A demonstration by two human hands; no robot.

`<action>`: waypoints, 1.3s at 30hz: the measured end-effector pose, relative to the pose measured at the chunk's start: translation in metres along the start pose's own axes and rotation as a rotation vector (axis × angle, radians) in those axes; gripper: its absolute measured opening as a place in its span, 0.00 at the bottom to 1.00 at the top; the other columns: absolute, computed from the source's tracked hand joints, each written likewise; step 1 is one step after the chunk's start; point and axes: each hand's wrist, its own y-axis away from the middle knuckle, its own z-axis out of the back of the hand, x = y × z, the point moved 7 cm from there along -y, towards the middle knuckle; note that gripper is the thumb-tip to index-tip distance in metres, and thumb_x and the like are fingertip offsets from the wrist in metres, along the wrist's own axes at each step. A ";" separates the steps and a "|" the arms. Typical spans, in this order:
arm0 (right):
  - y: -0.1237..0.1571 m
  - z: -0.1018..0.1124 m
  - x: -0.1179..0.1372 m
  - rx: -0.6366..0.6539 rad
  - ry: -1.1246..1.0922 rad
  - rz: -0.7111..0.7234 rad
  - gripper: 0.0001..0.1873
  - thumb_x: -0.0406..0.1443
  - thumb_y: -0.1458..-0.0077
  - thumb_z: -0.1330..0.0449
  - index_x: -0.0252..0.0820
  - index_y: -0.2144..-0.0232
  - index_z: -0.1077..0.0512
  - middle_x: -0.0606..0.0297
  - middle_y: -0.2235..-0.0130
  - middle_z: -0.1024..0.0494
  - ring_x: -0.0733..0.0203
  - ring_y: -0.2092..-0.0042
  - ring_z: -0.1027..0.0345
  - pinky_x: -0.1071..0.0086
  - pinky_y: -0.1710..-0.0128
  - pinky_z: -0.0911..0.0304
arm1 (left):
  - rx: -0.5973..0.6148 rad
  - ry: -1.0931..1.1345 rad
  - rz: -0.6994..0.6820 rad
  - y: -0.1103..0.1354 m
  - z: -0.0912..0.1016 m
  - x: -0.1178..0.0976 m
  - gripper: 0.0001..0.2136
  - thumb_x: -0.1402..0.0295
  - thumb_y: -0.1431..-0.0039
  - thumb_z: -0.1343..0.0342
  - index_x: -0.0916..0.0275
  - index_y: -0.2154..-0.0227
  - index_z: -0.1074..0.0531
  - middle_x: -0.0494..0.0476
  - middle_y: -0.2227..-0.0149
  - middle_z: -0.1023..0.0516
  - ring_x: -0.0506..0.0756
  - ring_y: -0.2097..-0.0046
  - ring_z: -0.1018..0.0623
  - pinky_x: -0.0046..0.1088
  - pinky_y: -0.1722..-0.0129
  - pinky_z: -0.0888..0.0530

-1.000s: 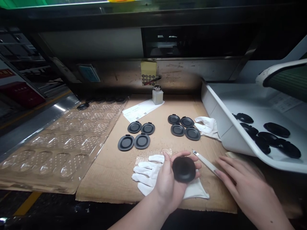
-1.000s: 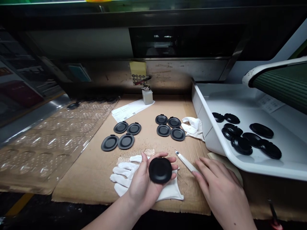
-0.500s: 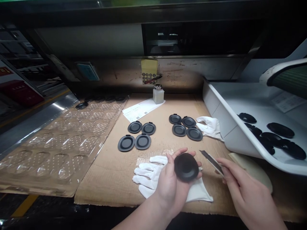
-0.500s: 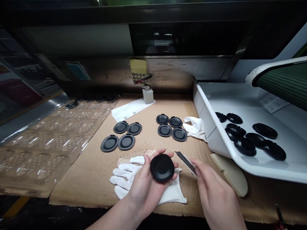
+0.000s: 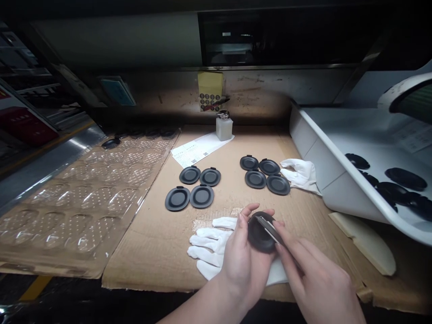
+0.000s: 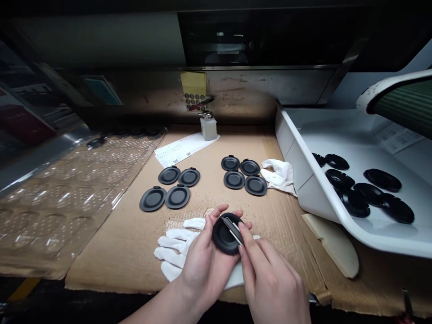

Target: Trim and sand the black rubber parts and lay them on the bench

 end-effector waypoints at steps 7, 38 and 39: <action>0.003 0.001 0.000 -0.001 0.005 0.018 0.19 0.39 0.42 0.52 0.49 0.48 0.38 0.71 0.65 0.26 0.71 0.67 0.31 0.78 0.71 0.39 | -0.007 -0.024 -0.010 0.000 0.001 0.000 0.15 0.58 0.43 0.56 0.58 0.55 0.39 0.58 0.56 0.33 0.59 0.55 0.29 0.37 0.54 0.35; 0.005 0.002 -0.003 -0.005 -0.045 0.066 0.18 0.37 0.42 0.52 0.47 0.50 0.34 0.67 0.68 0.27 0.70 0.69 0.32 0.78 0.71 0.39 | -0.053 -0.087 -0.006 0.001 0.002 0.001 0.17 0.57 0.44 0.54 0.63 0.57 0.33 0.60 0.56 0.33 0.59 0.56 0.30 0.35 0.56 0.34; 0.005 0.002 -0.002 0.005 -0.043 0.070 0.18 0.37 0.43 0.51 0.47 0.50 0.34 0.67 0.68 0.27 0.70 0.69 0.32 0.78 0.71 0.39 | -0.051 -0.087 -0.007 0.001 0.002 0.001 0.17 0.57 0.44 0.54 0.63 0.57 0.33 0.60 0.56 0.32 0.59 0.55 0.30 0.35 0.56 0.34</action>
